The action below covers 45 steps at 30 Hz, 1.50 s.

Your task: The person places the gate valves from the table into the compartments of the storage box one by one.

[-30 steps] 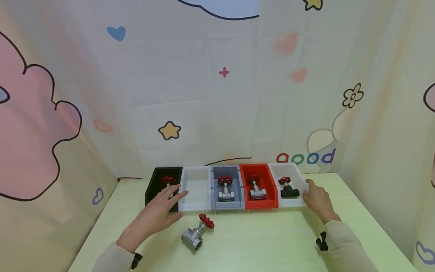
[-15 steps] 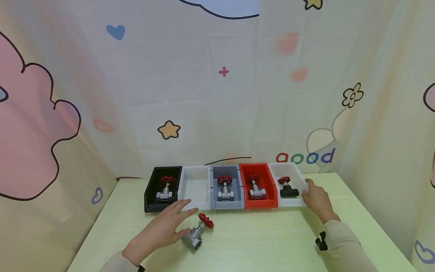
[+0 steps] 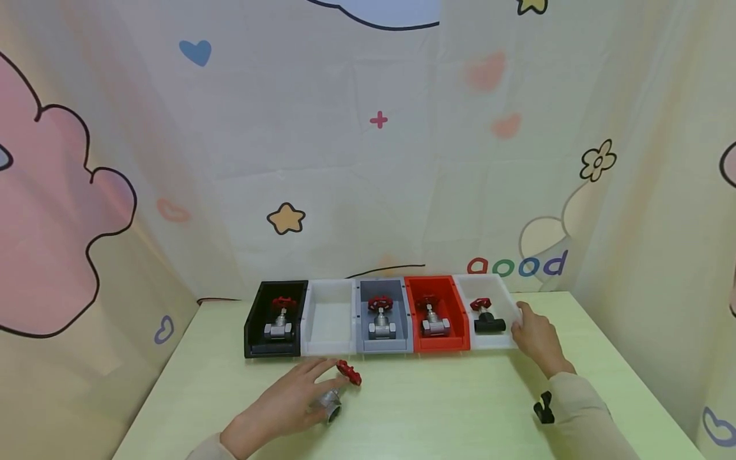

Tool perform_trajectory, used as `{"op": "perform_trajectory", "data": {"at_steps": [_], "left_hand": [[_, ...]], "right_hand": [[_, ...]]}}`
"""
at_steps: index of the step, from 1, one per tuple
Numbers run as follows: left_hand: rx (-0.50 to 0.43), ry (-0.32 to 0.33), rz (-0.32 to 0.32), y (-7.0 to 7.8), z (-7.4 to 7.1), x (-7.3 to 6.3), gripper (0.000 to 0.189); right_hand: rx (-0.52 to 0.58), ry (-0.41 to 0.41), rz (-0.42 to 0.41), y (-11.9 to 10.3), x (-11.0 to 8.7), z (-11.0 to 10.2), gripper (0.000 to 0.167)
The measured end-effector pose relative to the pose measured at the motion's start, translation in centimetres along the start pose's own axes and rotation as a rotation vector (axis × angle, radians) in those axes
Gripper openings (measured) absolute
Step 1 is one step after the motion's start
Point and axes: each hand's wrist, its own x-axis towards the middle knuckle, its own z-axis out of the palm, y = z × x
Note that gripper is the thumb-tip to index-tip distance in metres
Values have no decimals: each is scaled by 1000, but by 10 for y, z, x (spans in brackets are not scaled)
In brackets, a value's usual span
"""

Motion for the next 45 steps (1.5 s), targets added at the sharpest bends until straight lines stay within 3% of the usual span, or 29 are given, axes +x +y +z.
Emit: {"op": "perform_trajectory", "data": {"at_steps": [4, 10, 17, 22, 32, 45], "left_hand": [[-8, -42, 11, 4, 8, 1, 62], [-7, -52, 66, 7, 18, 3, 58], [-18, -100, 46, 8, 21, 4, 57], [-17, -105, 56, 9, 24, 6, 51], [8, -49, 108, 4, 31, 10, 44], [-24, -84, 79, 3, 34, 14, 48]], "right_hand": [[-2, 1, -4, 1, 1, 0, 53], [-7, 3, 1, 3, 3, 2, 54], [-5, -13, 8, 3, 3, 1, 54], [-4, -7, 2, 1, 3, 0, 54], [-6, 2, -8, 3, 1, 1, 54], [-8, 20, -24, 6, 2, 4, 54]]}}
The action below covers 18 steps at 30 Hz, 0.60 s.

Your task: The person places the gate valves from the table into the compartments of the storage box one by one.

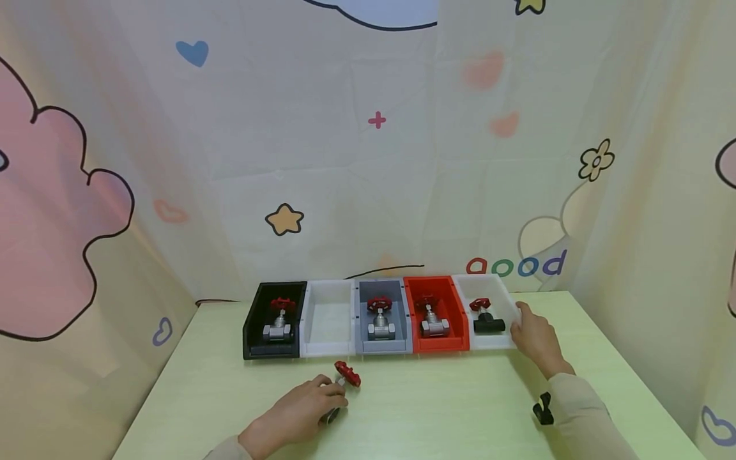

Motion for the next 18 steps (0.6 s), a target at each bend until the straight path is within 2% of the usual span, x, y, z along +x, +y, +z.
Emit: {"op": "perform_trajectory", "data": {"at_steps": [18], "left_hand": [[-30, 8, 2, -1, 2, 3, 42]], "right_hand": [[9, 0, 15, 1, 0, 2, 54]]}}
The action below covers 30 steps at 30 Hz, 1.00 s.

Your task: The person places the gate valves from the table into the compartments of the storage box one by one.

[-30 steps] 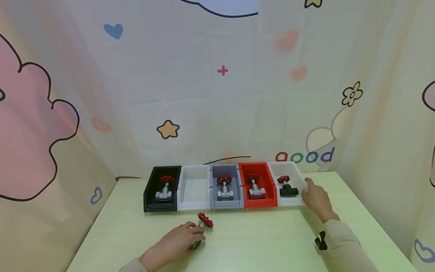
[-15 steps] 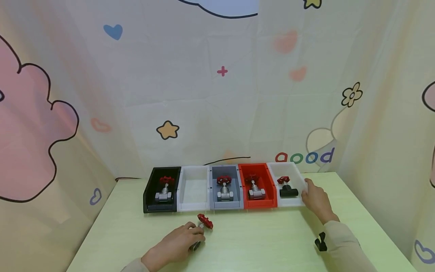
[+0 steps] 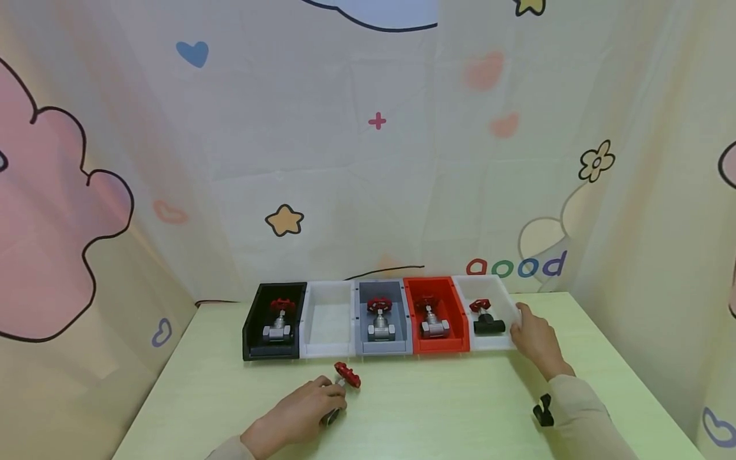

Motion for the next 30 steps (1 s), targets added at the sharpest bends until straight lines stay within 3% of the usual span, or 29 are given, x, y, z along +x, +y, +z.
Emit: {"op": "perform_trajectory", "data": {"at_steps": [20, 30], "left_hand": [[13, 15, 29, 2, -2, 0, 43], [67, 65, 32, 1, -16, -6, 43]], "right_hand": [[13, -2, -13, -1, -1, -1, 54], [14, 7, -21, -1, -1, 0, 53]]}}
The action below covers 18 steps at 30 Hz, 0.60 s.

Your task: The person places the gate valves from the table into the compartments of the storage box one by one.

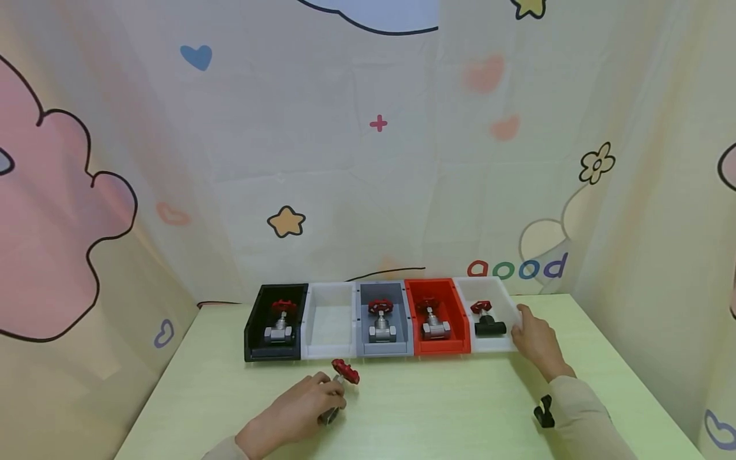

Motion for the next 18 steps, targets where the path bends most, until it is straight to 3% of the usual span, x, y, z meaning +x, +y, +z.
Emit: {"op": "perform_trajectory", "data": {"at_steps": [18], "left_hand": [[-18, 53, -69, -12, -35, 1, 47]], "right_hand": [[5, -6, -10, 0, 0, 0, 54]]}}
